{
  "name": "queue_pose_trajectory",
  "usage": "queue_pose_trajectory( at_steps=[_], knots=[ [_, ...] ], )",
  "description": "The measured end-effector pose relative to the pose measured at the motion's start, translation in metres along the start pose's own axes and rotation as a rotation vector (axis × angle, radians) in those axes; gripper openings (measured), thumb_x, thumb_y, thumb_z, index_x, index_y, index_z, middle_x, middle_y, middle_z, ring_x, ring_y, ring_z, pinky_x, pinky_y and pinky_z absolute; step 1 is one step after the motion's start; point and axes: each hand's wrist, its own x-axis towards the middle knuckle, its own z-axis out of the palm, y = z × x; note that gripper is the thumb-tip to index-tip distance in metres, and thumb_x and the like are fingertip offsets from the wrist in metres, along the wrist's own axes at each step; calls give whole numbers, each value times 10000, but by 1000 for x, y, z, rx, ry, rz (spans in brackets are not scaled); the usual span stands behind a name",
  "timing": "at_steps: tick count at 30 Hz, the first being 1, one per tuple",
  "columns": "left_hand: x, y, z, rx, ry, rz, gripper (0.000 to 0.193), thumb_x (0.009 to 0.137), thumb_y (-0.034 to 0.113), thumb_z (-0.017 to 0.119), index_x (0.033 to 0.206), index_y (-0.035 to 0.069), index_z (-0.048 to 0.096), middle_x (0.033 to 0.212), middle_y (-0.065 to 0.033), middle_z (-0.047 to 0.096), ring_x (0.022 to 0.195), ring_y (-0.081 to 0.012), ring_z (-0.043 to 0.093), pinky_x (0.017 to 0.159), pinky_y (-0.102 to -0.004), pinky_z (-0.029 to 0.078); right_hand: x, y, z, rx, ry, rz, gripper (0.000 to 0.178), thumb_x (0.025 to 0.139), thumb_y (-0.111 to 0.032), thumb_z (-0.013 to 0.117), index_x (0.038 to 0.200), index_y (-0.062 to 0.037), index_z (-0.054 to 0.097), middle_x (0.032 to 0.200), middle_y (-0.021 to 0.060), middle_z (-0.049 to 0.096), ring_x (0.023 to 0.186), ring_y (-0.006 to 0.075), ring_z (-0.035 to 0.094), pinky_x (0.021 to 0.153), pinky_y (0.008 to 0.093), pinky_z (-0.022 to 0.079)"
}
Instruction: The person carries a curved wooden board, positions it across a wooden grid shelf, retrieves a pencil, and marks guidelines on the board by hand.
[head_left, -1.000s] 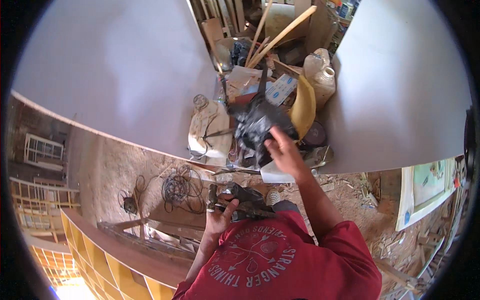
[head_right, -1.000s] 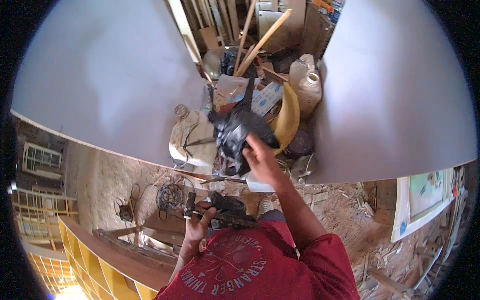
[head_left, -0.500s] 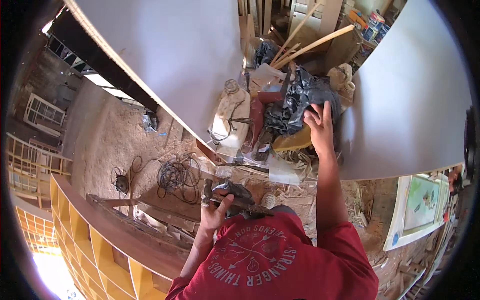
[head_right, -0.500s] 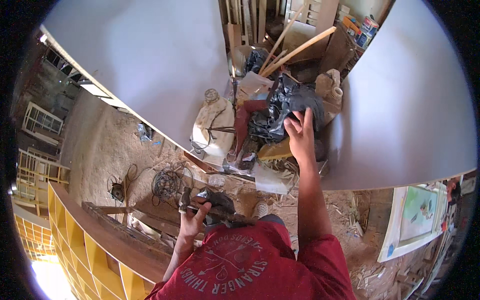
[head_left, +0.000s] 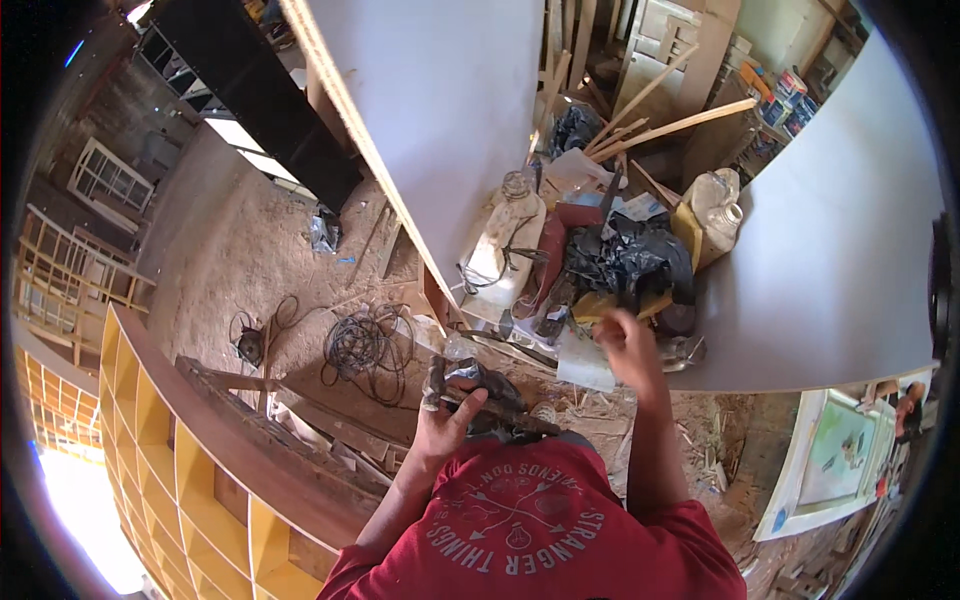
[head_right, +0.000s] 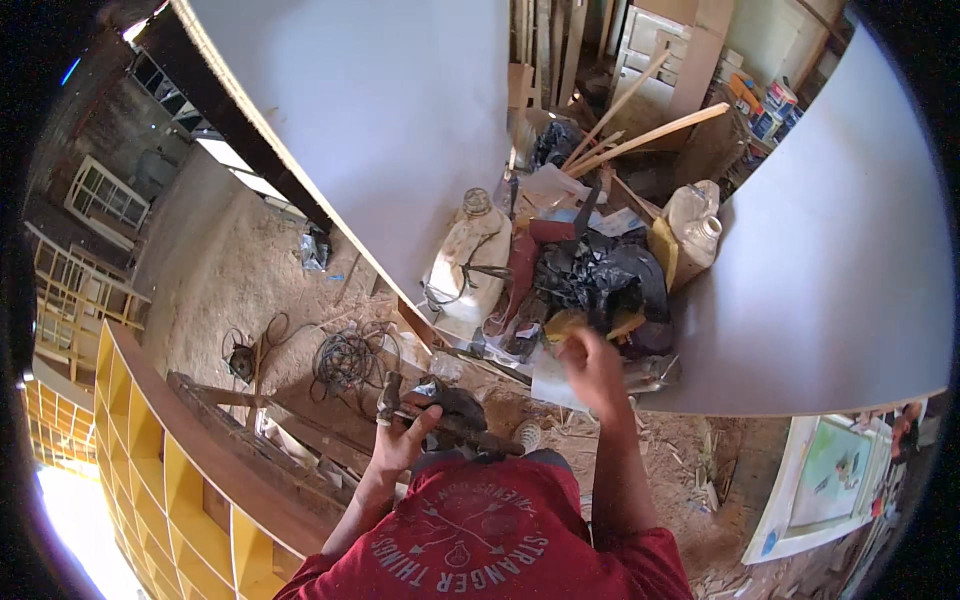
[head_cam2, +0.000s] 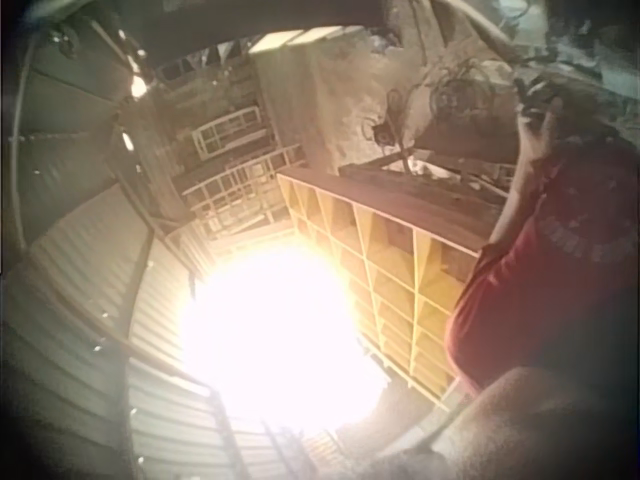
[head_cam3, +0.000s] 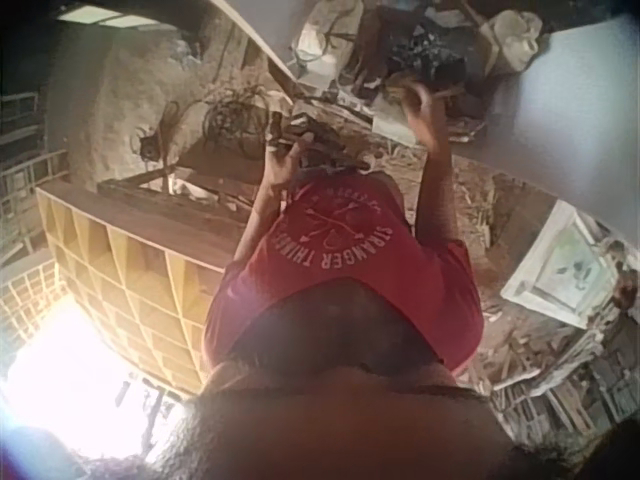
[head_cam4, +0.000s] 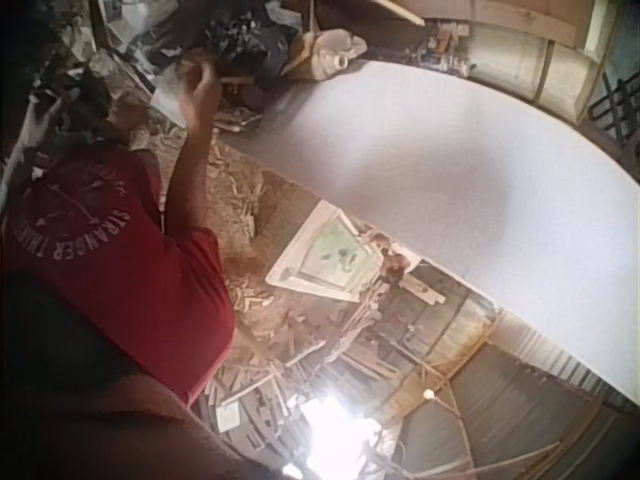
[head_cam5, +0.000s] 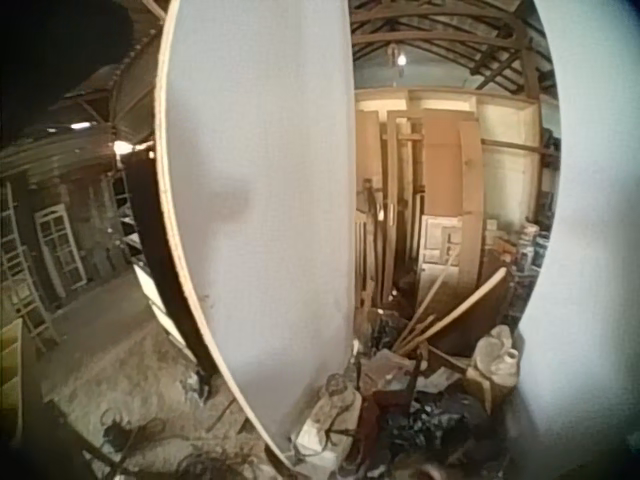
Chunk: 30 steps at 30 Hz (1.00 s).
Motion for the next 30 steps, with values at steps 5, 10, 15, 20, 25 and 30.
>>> queue_pose_trajectory(
  at_steps=[5, 10, 15, 20, 25, 30],
  knots=[
    [-2, 14, 8, 61, 7, -23, 162, 998, 104, 781, 1080, 8, 680, 923, -19, 715, 862, -99, 643, 771, -300, 519, -49, -47, 42, 140, -556, -259, 482, 943, -319, 848, 1270, 5, 706, 1132, 161, 767, 1083, 254, 742, 938, 397, 575],
    [-5, 0, 13, 17, -38, 67, 211, 980, 109, 801, 1128, 23, 678, 988, -29, 720, 913, -120, 660, 827, -311, 537, -61, -44, 88, 86, -584, -462, 476, 917, -331, 840, 1232, -3, 698, 1091, 215, 748, 1055, 396, 720, 917, 487, 554],
    [-14, 4, 11, 2, 88, 59, 198, 987, 94, 783, 1119, -30, 706, 986, -62, 739, 938, -139, 688, 835, -324, 556, -52, -43, 91, -39, -652, -472, 437, 907, -329, 819, 1209, -33, 707, 1075, 252, 739, 1025, 482, 701, 890, 556, 541],
    [-35, 14, 3, -9, 265, 110, 236, 991, 111, 785, 1170, -25, 712, 1048, -58, 751, 963, -140, 691, 861, -337, 562, -51, -43, 94, -9, -745, -421, 462, 939, -362, 814, 1205, -2, 698, 992, 209, 741, 927, 376, 742, 806, 465, 564],
    [-48, -4, -6, 120, 275, 144, 248, 998, 160, 800, 1181, 10, 727, 1058, -47, 748, 1012, -126, 675, 908, -338, 552, -51, -62, 102, -114, -888, -411, 463, 942, -365, 813, 1229, -17, 711, 990, 213, 763, 912, 333, 765, 802, 436, 581],
    [-82, 27, -10, 170, 414, 75, 263, 1007, 223, 792, 1157, 16, 733, 1008, -62, 742, 982, -136, 674, 896, -356, 550, -33, -52, 156, -172, -1043, -592, 475, 908, -368, 832, 1230, -38, 718, 1005, 179, 776, 928, 319, 766, 822, 403, 582]
  ],
)
